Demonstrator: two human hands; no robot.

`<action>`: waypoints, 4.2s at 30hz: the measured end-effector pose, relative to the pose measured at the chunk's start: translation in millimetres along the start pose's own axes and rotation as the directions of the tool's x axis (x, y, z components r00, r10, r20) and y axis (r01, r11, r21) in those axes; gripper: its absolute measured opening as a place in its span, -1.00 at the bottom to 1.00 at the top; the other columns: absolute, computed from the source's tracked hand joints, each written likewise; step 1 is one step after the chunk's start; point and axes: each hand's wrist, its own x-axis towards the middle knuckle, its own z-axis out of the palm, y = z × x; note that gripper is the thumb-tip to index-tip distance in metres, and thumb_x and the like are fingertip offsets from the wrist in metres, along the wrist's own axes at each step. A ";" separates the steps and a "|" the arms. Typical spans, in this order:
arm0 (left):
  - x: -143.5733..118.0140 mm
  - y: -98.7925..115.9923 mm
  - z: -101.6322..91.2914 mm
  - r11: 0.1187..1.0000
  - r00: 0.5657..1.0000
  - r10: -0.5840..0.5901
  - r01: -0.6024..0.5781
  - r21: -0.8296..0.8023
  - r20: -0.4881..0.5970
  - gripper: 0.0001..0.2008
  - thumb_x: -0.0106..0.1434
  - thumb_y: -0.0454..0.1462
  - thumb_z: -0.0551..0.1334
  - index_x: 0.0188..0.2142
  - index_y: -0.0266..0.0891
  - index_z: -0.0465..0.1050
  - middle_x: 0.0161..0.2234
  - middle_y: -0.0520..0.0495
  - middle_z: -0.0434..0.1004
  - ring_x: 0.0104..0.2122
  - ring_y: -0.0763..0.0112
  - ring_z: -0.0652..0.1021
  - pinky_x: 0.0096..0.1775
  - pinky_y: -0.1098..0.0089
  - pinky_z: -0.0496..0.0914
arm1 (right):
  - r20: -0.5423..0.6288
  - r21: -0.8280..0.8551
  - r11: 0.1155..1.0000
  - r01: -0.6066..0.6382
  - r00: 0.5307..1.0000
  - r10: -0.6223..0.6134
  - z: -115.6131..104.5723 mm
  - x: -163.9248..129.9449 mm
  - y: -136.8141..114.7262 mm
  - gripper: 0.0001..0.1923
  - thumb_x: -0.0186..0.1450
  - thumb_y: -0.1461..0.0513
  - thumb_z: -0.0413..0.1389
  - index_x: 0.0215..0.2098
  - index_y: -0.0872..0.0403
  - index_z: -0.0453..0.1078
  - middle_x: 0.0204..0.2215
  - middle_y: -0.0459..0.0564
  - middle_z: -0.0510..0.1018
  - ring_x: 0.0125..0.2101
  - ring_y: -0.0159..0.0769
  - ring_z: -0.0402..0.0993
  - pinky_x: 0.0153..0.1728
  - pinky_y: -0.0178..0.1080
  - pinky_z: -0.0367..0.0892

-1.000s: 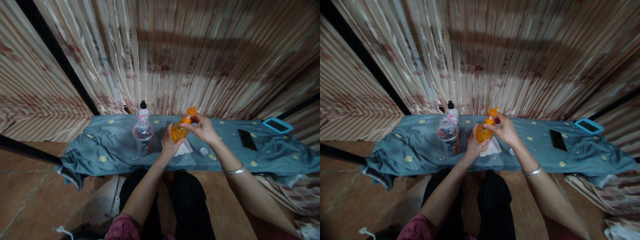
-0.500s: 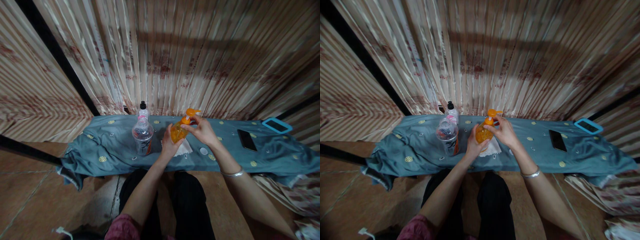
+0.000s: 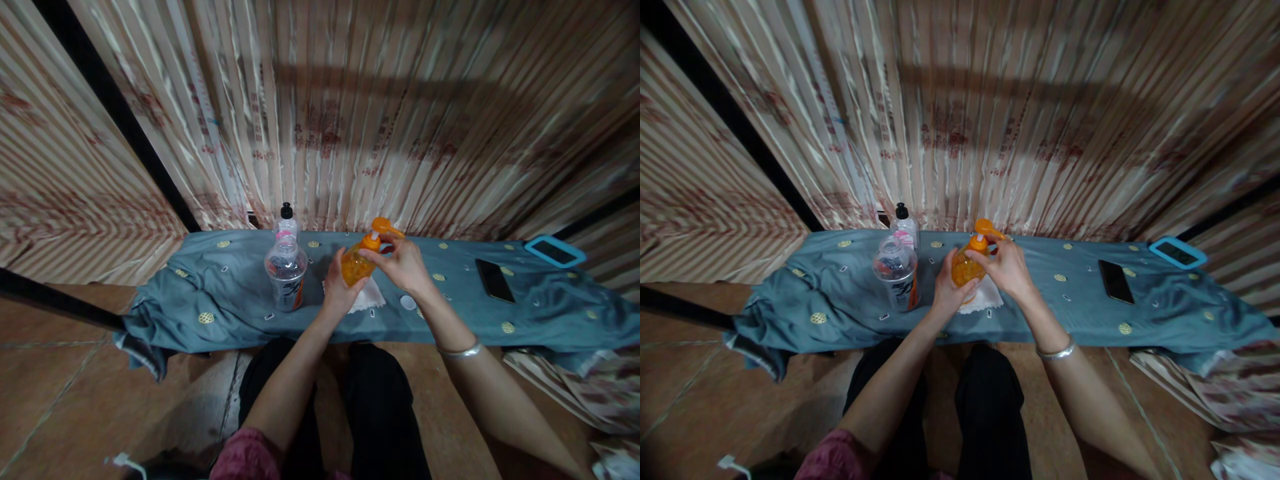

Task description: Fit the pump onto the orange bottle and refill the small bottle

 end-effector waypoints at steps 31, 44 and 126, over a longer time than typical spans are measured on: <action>0.4 4.0 -5.5 0.999 0.999 -0.038 0.038 -0.016 0.004 -0.23 0.06 -0.20 0.40 0.21 -0.21 0.14 0.15 -0.26 0.39 0.14 0.08 0.45 0.16 0.08 0.34 | -0.146 0.292 0.954 -0.072 0.982 0.119 28.5 -8.3 2.6 -0.50 0.08 0.01 0.32 -0.10 0.11 0.47 -0.14 0.13 0.61 -0.12 0.01 0.53 -0.03 0.05 0.32; -3.4 4.3 -3.4 0.999 0.999 -0.037 0.037 -0.039 -0.003 -0.24 0.08 -0.19 0.38 0.23 -0.14 0.13 0.16 -0.20 0.39 0.13 0.11 0.46 0.13 0.13 0.38 | -0.160 0.323 0.944 -0.062 0.980 0.119 27.6 -13.1 -3.3 -0.69 0.15 0.12 0.26 -0.17 0.07 0.44 -0.23 0.04 0.62 -0.20 -0.10 0.55 -0.12 -0.07 0.37; -6.4 -0.1 0.7 0.994 1.000 -0.020 0.019 -0.108 -0.008 -0.24 0.14 -0.13 0.34 0.26 -0.22 0.09 0.18 -0.26 0.37 0.16 0.11 0.43 0.19 0.12 0.32 | -0.227 0.326 0.945 -0.029 0.968 0.108 41.0 -15.9 -7.9 -0.66 0.20 0.02 0.20 -0.15 0.04 0.49 -0.26 0.02 0.64 -0.24 -0.13 0.55 -0.18 -0.13 0.40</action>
